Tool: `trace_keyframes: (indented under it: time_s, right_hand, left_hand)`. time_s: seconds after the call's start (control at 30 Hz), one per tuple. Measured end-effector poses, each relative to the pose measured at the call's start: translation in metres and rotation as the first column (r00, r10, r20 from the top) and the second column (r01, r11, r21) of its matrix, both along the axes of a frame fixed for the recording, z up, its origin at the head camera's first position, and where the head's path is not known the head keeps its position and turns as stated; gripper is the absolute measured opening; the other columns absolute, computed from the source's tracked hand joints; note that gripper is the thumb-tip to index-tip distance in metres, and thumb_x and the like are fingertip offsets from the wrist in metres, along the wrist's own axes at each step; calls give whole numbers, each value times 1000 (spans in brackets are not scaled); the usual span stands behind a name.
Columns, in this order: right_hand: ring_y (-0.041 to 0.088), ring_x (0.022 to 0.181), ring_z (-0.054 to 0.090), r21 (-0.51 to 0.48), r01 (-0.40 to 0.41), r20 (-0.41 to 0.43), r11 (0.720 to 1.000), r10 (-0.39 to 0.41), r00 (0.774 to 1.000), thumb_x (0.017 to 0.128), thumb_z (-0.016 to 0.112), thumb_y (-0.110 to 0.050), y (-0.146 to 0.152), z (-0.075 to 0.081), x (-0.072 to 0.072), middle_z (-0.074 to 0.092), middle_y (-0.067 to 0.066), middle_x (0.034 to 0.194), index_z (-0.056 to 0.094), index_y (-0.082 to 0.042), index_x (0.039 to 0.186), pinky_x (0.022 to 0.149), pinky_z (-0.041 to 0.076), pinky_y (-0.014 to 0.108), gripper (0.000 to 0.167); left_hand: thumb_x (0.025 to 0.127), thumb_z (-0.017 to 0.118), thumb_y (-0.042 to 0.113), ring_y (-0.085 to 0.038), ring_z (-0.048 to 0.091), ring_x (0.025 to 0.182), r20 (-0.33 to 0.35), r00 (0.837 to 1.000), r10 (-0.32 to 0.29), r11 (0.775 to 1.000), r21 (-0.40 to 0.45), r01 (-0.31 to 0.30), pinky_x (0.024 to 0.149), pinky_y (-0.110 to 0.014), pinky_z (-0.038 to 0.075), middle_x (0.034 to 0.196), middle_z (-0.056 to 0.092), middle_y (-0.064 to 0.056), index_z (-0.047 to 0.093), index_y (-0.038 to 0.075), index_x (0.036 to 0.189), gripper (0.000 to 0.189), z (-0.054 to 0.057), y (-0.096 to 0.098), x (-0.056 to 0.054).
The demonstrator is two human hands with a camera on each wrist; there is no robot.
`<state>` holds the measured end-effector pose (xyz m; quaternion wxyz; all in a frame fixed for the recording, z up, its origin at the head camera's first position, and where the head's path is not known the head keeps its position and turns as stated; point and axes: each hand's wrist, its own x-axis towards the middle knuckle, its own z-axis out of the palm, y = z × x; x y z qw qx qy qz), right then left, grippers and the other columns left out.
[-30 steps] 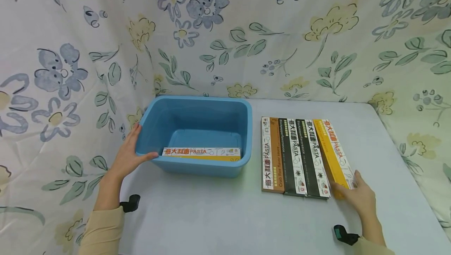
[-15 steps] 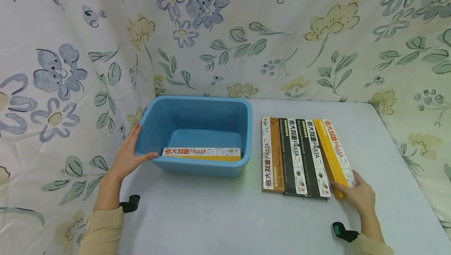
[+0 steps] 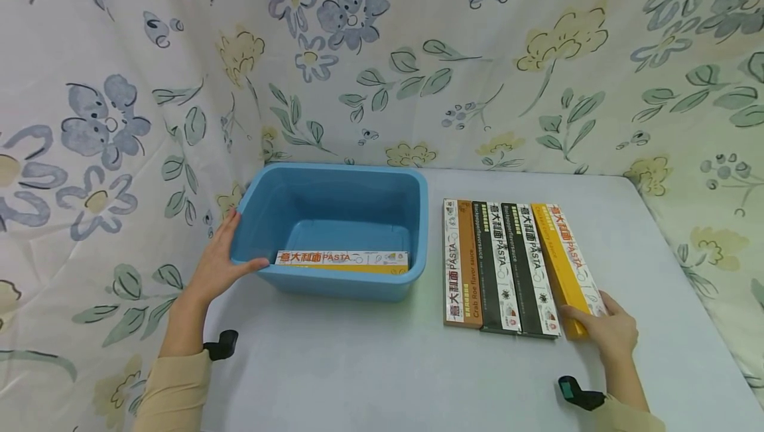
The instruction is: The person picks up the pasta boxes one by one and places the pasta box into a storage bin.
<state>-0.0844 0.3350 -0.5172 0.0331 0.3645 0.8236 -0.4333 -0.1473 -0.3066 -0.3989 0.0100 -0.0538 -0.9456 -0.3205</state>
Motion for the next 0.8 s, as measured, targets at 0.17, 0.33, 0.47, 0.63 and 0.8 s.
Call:
trace_keyframes:
  time_s: [0.17, 0.33, 0.47, 0.63, 0.8]
  right_hand:
    - [48, 130, 28, -3, 21, 2, 1000, -21, 1000, 82, 72, -47, 0, 3, 1, 27, 34, 149, 22, 0, 152, 108, 28, 61, 98]
    - [49, 132, 25, -9, 41, -6, 999, -41, 999, 82, 72, -47, 1, 7, 2, 25, 33, 150, 22, 0, 152, 109, 26, 61, 99]
    - [47, 135, 25, -34, 66, -27, 997, -67, 997, 83, 73, -46, 1, 13, 2, 23, 29, 154, 21, -3, 154, 111, 24, 59, 98]
    - [43, 137, 28, -55, 76, -61, 996, -79, 995, 83, 73, -41, 1, 22, 1, 24, 25, 156, 21, -5, 154, 112, 26, 56, 95]
    - [34, 128, 36, -86, 73, -84, 994, -81, 993, 82, 77, -37, 1, 32, 0, 28, 19, 156, 25, -9, 154, 110, 34, 45, 93]
  left_hand:
    - [80, 76, 40, -46, 7, 144, -7, 1000, -2, 1000, 1, 2, 103, -75, 16, 162, 1, -16, 6, 6, 157, 109, 0, 0, 0]
    - [80, 76, 42, -47, 7, 144, -14, 1000, -6, 1000, 5, 6, 103, -75, 16, 162, 1, -15, 7, 6, 157, 110, 1, 0, 0]
    - [79, 76, 43, -47, 7, 144, -19, 1000, -7, 1000, 4, 7, 103, -75, 16, 162, 1, -15, 7, 6, 157, 110, 0, 0, 0]
    - [79, 76, 46, -46, 6, 145, -14, 1000, -3, 1000, 0, 3, 103, -75, 16, 162, 1, -16, 7, 7, 157, 111, 0, 0, 0]
    - [81, 74, 48, -46, 5, 145, -14, 1000, -9, 1000, 1, 9, 103, -75, 15, 162, 0, -17, 5, 6, 156, 111, -2, -1, 0]
